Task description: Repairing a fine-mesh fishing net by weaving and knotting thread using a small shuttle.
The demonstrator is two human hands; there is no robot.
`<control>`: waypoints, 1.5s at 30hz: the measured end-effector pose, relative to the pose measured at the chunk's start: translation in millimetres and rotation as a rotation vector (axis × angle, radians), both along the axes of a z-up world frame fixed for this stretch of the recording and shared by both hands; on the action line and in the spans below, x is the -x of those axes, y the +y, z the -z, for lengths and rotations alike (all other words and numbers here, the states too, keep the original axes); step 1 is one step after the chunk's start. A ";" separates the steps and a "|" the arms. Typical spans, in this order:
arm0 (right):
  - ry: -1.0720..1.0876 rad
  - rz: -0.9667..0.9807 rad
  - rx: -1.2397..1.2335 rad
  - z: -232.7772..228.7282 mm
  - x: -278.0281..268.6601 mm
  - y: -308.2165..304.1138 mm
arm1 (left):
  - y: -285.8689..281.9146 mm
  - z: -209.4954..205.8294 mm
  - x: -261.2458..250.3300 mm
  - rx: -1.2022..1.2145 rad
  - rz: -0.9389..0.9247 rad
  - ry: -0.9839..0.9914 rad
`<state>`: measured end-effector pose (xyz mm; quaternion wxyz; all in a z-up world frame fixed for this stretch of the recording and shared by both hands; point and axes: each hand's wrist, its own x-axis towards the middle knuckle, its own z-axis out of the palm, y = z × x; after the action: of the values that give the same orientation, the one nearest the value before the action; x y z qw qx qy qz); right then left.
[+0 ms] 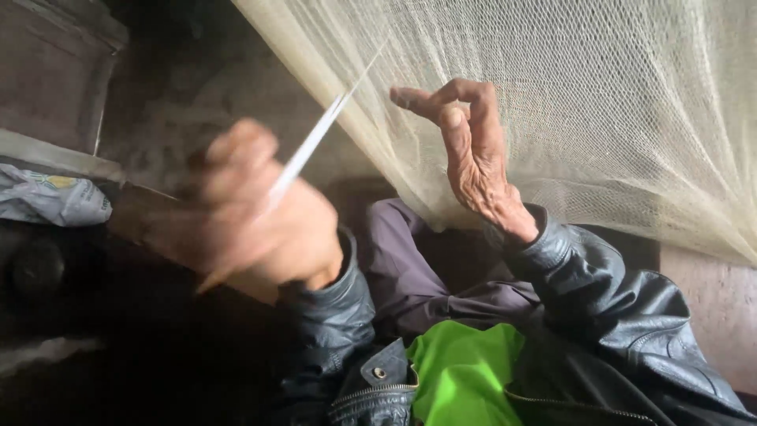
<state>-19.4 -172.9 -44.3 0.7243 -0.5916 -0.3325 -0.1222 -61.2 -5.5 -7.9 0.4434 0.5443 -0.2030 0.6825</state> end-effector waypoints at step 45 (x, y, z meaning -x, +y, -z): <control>-0.314 0.758 0.458 112.3 -154.0 24.4 | 31.6 0.0 13.5 -0.123 0.448 1.027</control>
<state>134.6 -148.6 -156.5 0.4204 -0.7901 -0.2169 -0.3898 -74.6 26.2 -7.9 0.5868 0.7751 -0.1111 0.2063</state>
